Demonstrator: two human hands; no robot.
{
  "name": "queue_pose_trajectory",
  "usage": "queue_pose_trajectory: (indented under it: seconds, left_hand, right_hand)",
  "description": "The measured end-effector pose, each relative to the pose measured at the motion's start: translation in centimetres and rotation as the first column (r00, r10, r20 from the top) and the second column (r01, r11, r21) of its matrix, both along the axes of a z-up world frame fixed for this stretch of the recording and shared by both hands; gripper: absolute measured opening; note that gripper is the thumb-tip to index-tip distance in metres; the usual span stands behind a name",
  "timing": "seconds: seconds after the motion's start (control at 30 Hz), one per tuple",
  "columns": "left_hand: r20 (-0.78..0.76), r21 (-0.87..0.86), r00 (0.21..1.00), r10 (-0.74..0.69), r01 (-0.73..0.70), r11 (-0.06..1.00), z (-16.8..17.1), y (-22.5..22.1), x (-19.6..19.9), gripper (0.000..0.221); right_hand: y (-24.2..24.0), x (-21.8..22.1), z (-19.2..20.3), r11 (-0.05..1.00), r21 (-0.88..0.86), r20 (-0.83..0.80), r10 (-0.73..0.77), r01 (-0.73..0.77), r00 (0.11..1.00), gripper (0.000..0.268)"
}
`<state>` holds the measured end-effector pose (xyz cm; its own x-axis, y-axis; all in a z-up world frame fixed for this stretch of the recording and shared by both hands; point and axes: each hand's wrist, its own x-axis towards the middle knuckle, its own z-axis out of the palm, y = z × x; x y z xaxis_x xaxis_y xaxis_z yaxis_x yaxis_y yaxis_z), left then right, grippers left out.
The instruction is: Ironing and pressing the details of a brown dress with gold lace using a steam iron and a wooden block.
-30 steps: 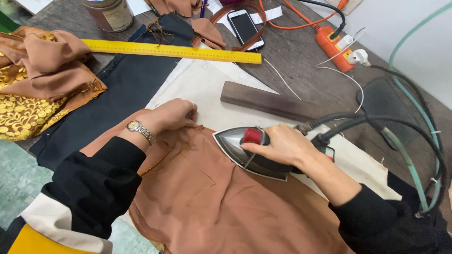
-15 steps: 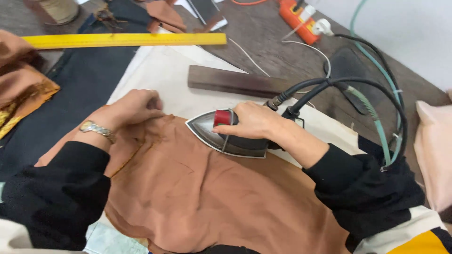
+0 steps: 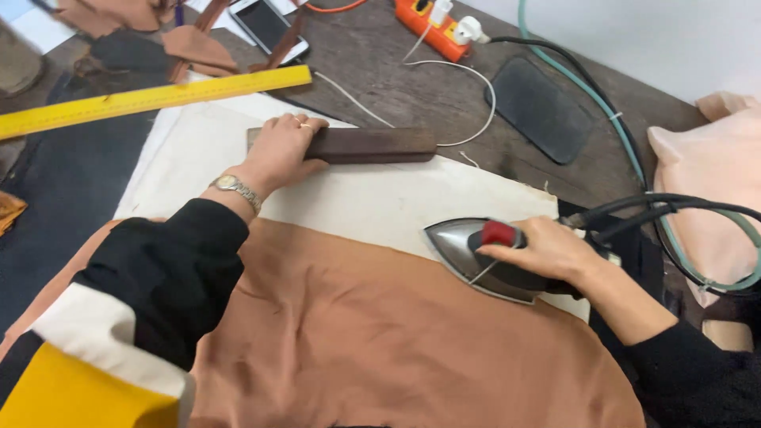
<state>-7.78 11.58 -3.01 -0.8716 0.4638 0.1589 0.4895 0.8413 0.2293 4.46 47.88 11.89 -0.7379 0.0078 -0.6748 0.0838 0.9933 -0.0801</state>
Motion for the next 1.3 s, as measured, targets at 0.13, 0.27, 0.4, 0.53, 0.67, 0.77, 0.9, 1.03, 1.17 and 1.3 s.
queue_pose_trajectory:
  seconds: [0.13, 0.27, 0.4, 0.53, 0.67, 0.77, 0.9, 1.03, 1.17, 1.3]
  left_hand:
    - [0.149, -0.064, 0.989, 0.021, -0.012, 0.998, 1.0, 2.0, -0.3, 0.07]
    - [0.162, -0.068, 0.987, -0.021, 0.032, 0.997, 2.7, 1.9, 1.2, 0.07]
    - [0.179, -0.061, 0.972, -0.153, 0.166, 0.984, 5.8, 2.8, 5.6, 0.069]
    - [0.314, -0.037, 0.901, -0.298, 0.326, 0.945, 5.1, 5.1, 9.9, 0.066]
    - [0.211, 0.087, 0.884, -0.418, 0.409, 0.908, 1.0, 7.1, 11.6, 0.067]
    - [0.099, 0.067, 0.915, -0.391, 0.386, 0.92, 2.6, 8.8, 10.3, 0.062]
    - [0.017, 0.012, 0.957, -0.289, 0.289, 0.957, 1.7, 8.6, 5.9, 0.059]
    - [0.054, -0.027, 0.997, -0.046, 0.047, 0.999, -0.2, 5.7, 3.1, 0.059]
    - [-0.015, 0.291, 1.0, -0.023, 0.026, 0.956, 2.8, -0.4, 4.9, 0.05]
    - [0.049, 0.35, 0.992, 0.115, -0.125, 0.928, 0.9, -11.7, 8.9, 0.029]
  right_hand:
    - [5.4, -0.5, -1.2, 0.968, -0.04, -0.192, -0.249, 0.246, 0.949, 0.06]
    - [13.1, -3.3, -5.8, 0.903, -0.116, -0.376, -0.425, 0.413, 0.823, 0.071]
    - [14.7, -6.0, -6.3, 0.853, -0.152, -0.421, -0.513, 0.499, 0.748, 0.077]
    - [17.8, -10.6, -9.3, 0.753, -0.387, -0.437, -0.658, 0.533, 0.612, 0.073]
    - [14.1, -12.8, -6.7, 0.67, -0.425, -0.344, -0.741, 0.608, 0.577, 0.072]
    - [18.5, -15.1, -10.4, 0.86, -0.127, -0.524, -0.481, 0.493, 0.703, 0.082]
    - [21.6, -13.8, -13.0, 0.923, -0.004, -0.637, -0.299, 0.385, 0.71, 0.085]
    - [16.7, -6.8, -10.5, 0.985, 0.082, -0.958, 0.12, -0.152, 0.26, 0.028]
    - [10.3, 3.4, -9.4, 0.877, -0.459, -0.713, -0.268, -0.143, 0.648, 0.017]
    - [11.7, 8.7, -14.7, 0.888, -0.459, -0.505, -0.26, -0.001, 0.823, 0.031]
